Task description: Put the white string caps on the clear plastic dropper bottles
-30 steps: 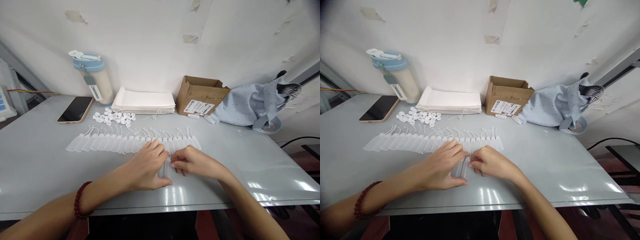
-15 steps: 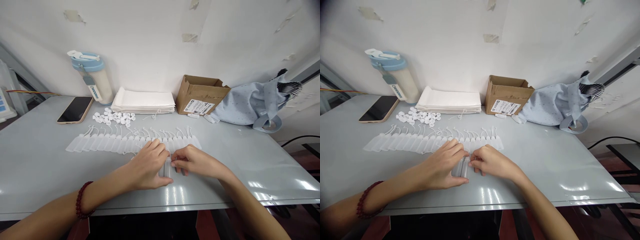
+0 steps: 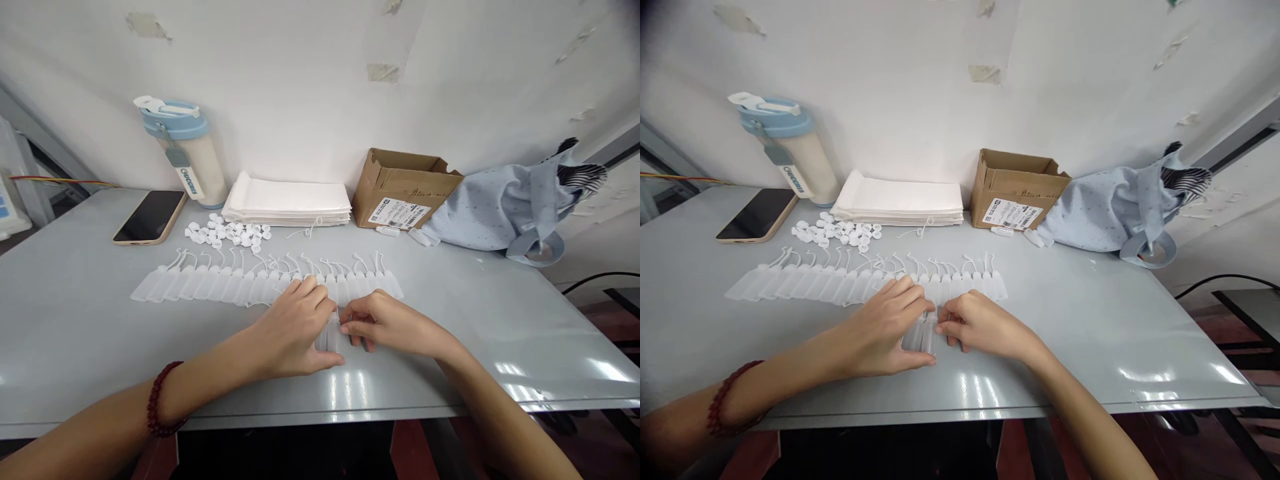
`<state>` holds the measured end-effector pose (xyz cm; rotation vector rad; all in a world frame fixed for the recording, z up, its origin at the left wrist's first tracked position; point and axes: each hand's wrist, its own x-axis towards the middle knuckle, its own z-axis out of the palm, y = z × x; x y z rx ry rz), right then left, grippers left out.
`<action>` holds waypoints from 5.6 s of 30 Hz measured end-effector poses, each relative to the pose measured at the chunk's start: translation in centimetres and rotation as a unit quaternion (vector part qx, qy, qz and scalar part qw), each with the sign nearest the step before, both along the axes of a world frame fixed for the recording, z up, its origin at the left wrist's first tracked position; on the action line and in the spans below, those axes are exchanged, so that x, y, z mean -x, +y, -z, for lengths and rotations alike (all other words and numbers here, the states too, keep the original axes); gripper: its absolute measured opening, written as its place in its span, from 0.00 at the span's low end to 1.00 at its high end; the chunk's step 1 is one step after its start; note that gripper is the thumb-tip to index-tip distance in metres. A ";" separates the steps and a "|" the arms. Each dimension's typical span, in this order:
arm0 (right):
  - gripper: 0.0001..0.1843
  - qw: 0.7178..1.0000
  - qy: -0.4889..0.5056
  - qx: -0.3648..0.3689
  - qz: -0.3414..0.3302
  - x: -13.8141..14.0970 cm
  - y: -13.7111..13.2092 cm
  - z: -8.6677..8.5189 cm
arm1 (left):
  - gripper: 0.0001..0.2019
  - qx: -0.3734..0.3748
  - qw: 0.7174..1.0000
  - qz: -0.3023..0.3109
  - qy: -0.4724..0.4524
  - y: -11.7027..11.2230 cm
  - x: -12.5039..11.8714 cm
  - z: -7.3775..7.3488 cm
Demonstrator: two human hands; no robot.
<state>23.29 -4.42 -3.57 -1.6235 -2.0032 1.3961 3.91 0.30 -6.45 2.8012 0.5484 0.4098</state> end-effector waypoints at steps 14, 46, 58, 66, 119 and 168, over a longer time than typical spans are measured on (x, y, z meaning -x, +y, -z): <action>0.09 1.000 -0.003 -0.001 0.008 0.0 0.0 0.1 | 0.24 -0.006 1.000 -0.001 0.010 -0.1 0.1 -0.1; 0.11 0.873 -0.001 -0.324 0.366 -7.3 3.4 0.6 | 0.09 0.062 0.964 -0.233 -0.111 5.3 1.8 -2.1; 0.19 0.810 -0.265 -0.444 0.278 -14.5 6.7 5.8 | 0.13 0.031 0.954 -0.274 0.116 14.8 2.0 -4.8; 0.18 0.811 -0.322 -0.430 0.233 -14.3 6.9 7.3 | 0.11 0.009 0.946 -0.276 0.171 14.9 -2.6 -2.6; 0.29 0.850 -0.100 -0.516 -0.003 0.9 1.2 2.6 | 0.07 0.157 0.955 -0.175 -0.183 3.5 2.5 -2.9; 0.21 0.855 -0.058 -0.516 -0.005 1.4 0.7 2.6 | 0.08 0.080 0.960 -0.063 -0.262 2.2 2.1 -2.6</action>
